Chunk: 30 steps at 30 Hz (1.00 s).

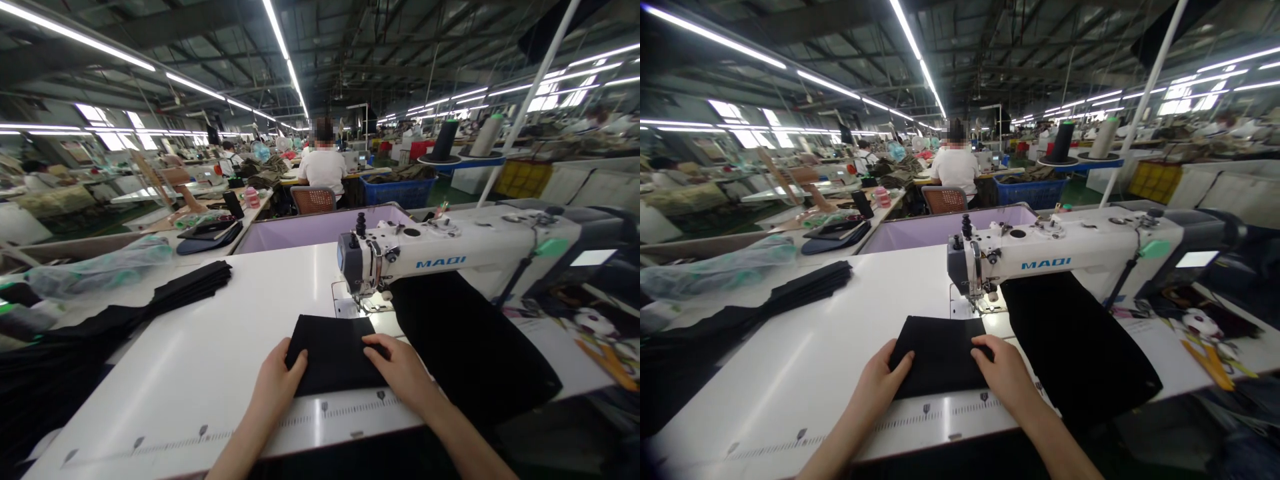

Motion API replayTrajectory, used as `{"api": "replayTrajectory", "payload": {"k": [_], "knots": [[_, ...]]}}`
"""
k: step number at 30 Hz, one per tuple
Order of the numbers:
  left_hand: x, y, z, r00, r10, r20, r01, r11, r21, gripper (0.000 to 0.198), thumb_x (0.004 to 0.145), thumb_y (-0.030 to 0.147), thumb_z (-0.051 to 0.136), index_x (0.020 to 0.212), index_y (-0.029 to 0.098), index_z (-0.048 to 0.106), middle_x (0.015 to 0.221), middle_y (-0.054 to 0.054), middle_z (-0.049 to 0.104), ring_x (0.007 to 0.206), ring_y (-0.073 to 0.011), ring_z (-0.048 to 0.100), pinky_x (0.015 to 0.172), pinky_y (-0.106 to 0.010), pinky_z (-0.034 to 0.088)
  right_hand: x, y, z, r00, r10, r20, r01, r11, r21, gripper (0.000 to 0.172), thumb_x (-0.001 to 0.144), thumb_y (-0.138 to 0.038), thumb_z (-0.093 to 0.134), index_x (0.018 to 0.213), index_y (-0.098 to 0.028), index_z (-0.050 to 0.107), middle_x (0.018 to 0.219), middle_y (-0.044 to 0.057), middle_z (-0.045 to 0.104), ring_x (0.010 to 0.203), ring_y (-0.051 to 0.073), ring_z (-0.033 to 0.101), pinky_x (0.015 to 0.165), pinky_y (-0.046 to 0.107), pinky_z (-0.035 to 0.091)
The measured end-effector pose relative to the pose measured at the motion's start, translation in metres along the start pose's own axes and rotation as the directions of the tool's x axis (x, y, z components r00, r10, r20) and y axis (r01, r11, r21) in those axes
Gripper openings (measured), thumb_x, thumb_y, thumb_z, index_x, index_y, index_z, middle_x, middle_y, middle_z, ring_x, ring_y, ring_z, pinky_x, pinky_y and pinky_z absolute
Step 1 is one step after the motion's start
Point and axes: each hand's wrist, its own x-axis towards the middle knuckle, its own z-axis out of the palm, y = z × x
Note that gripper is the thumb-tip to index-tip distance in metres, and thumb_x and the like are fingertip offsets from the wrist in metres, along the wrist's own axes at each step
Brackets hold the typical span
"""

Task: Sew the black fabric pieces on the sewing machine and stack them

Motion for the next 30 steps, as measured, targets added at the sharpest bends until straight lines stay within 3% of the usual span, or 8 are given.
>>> {"api": "replayTrajectory", "payload": {"k": [6, 11, 21, 25, 28, 30], "knots": [[-0.001, 0.001, 0.004, 0.999, 0.009, -0.046, -0.004, 0.995, 0.103, 0.02, 0.083, 0.038, 0.047, 0.07, 0.023, 0.046, 0.064, 0.0, 0.057, 0.063, -0.022, 0.058, 0.061, -0.031, 0.039, 0.004, -0.002, 0.005, 0.998, -0.054, -0.019, 0.052, 0.994, -0.101, 0.028, 0.089, -0.03, 0.053, 0.107, -0.019, 0.072, 0.113, 0.009, 0.073, 0.108, 0.026, 0.067, 0.099, 0.042, 0.05], [0.0, 0.002, 0.006, 0.999, -0.005, -0.04, 0.012, 0.983, 0.186, 0.021, 0.084, 0.038, 0.045, 0.07, 0.024, 0.043, 0.064, 0.0, 0.054, 0.062, -0.0213, 0.055, 0.059, -0.03, 0.037, 0.004, -0.002, 0.005, 0.999, -0.023, -0.029, 0.019, 0.991, -0.13, 0.031, 0.09, -0.029, 0.052, 0.111, -0.017, 0.071, 0.115, 0.01, 0.072, 0.11, 0.027, 0.066, 0.1, 0.043, 0.05], [0.002, 0.006, 0.002, 0.999, -0.036, -0.009, 0.037, 0.989, 0.14, 0.013, 0.085, 0.034, 0.05, 0.082, 0.022, 0.052, 0.076, -0.003, 0.064, 0.074, -0.0242, 0.063, 0.064, -0.032, 0.042, 0.008, -0.019, 0.0, 0.996, 0.085, 0.012, -0.08, 0.969, -0.234, 0.03, 0.091, -0.025, 0.055, 0.114, -0.016, 0.071, 0.117, 0.009, 0.072, 0.112, 0.025, 0.065, 0.101, 0.037, 0.047], [0.009, 0.008, -0.003, 0.997, -0.072, -0.019, 0.072, 0.997, 0.033, 0.017, 0.09, 0.037, 0.052, 0.094, 0.021, 0.055, 0.082, -0.003, 0.066, 0.075, -0.0229, 0.064, 0.067, -0.032, 0.044, 0.004, -0.023, -0.003, 0.997, 0.049, 0.055, -0.019, 0.895, -0.446, 0.029, 0.095, -0.03, 0.05, 0.114, -0.022, 0.072, 0.115, 0.006, 0.072, 0.106, 0.028, 0.067, 0.09, 0.04, 0.052], [0.014, 0.005, -0.004, 0.994, -0.095, -0.062, 0.099, 0.993, 0.068, 0.014, 0.09, 0.023, 0.052, 0.103, 0.019, 0.056, 0.076, 0.0, 0.06, 0.07, -0.0195, 0.061, 0.066, -0.03, 0.042, 0.0, -0.015, -0.003, 0.997, 0.012, 0.074, 0.028, 0.855, -0.517, 0.029, 0.097, -0.031, 0.048, 0.114, -0.025, 0.07, 0.111, 0.005, 0.07, 0.101, 0.026, 0.068, 0.08, 0.037, 0.054], [0.015, 0.001, -0.003, 0.993, -0.105, -0.059, 0.111, 0.988, 0.106, 0.022, 0.088, 0.015, 0.054, 0.109, 0.018, 0.055, 0.075, 0.002, 0.058, 0.069, -0.0178, 0.059, 0.066, -0.028, 0.042, -0.001, -0.007, -0.001, 0.998, -0.019, 0.064, 0.05, 0.851, -0.522, 0.028, 0.097, -0.032, 0.048, 0.114, -0.027, 0.07, 0.109, 0.003, 0.07, 0.099, 0.024, 0.069, 0.076, 0.034, 0.054]]}}
